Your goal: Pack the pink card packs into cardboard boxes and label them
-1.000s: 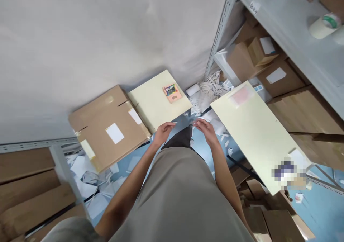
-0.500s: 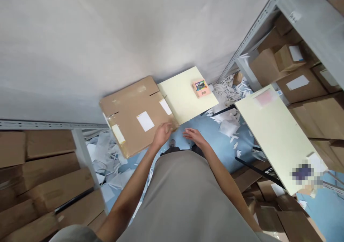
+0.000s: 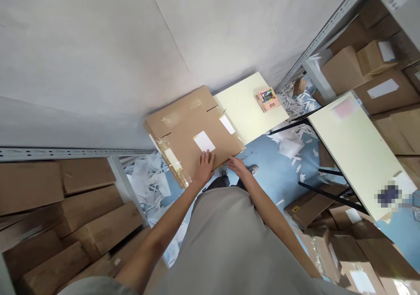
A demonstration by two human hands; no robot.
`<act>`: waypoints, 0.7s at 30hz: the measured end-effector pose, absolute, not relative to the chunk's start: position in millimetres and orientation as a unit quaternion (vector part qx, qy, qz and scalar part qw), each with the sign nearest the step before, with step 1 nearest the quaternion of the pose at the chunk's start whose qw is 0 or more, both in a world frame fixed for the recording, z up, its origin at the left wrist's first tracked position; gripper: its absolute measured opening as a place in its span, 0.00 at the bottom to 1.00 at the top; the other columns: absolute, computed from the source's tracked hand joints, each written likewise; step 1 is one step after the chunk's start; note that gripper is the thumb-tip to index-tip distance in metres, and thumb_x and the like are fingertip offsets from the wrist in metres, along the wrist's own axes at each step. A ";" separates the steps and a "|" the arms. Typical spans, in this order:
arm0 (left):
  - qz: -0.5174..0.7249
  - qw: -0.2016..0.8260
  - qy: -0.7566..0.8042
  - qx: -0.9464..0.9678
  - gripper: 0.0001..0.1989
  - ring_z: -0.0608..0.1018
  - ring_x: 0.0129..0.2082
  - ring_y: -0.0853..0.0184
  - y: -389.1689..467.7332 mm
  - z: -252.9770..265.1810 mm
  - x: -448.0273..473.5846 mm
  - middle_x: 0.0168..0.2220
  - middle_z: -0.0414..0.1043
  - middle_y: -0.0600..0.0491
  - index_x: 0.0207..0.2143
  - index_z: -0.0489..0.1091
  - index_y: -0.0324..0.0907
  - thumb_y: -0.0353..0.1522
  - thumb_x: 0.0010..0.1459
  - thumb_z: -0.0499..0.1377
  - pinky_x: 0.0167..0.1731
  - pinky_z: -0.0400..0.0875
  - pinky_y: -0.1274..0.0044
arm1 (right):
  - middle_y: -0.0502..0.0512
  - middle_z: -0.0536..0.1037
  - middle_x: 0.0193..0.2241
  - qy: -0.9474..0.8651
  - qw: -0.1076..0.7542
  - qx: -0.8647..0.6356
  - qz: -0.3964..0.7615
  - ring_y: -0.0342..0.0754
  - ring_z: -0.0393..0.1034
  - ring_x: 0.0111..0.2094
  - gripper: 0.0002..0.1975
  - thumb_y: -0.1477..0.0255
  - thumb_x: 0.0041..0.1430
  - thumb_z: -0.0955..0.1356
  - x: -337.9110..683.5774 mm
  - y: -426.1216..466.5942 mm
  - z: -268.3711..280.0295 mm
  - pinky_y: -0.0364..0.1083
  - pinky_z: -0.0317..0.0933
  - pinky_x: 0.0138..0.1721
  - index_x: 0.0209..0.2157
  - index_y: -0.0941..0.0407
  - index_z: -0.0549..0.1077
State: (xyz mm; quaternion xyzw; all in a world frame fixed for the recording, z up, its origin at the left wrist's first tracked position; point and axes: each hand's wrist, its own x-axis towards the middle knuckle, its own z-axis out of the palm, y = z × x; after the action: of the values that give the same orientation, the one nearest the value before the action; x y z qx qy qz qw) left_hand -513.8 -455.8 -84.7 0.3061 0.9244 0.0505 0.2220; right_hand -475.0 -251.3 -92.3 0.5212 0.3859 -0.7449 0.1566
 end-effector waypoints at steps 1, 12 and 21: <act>0.046 0.221 0.924 0.308 0.48 0.44 0.81 0.36 -454.5 -83.8 -512.5 0.81 0.35 0.30 0.79 0.51 0.32 0.29 0.60 0.66 0.76 0.48 0.47 | 0.50 0.78 0.25 0.386 0.146 0.528 -0.742 0.47 0.77 0.30 0.06 0.71 0.61 0.75 -474.1 -253.1 -92.7 0.44 0.76 0.36 0.35 0.54 0.75; 0.081 0.187 0.940 0.274 0.39 0.48 0.81 0.41 -448.5 -34.9 -504.3 0.80 0.43 0.31 0.77 0.55 0.30 0.24 0.64 0.53 0.76 0.49 0.46 | 0.51 0.85 0.35 0.375 0.040 0.464 -0.802 0.46 0.80 0.37 0.07 0.67 0.59 0.75 -468.0 -274.3 -62.5 0.43 0.76 0.40 0.38 0.53 0.76; 0.118 0.088 0.959 0.241 0.37 0.71 0.72 0.55 -513.7 129.9 -582.6 0.75 0.64 0.49 0.79 0.56 0.48 0.26 0.69 0.51 0.71 0.67 0.59 | 0.55 0.86 0.41 0.409 0.071 0.433 -0.800 0.50 0.82 0.45 0.07 0.66 0.62 0.71 -462.2 -264.5 -61.4 0.47 0.76 0.50 0.40 0.53 0.78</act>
State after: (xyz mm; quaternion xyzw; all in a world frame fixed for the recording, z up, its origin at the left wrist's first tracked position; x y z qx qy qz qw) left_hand -582.6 -513.7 129.9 0.2411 0.9593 0.1177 0.0878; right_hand -462.2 -264.5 -61.4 0.4327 0.4086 -0.8005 0.0707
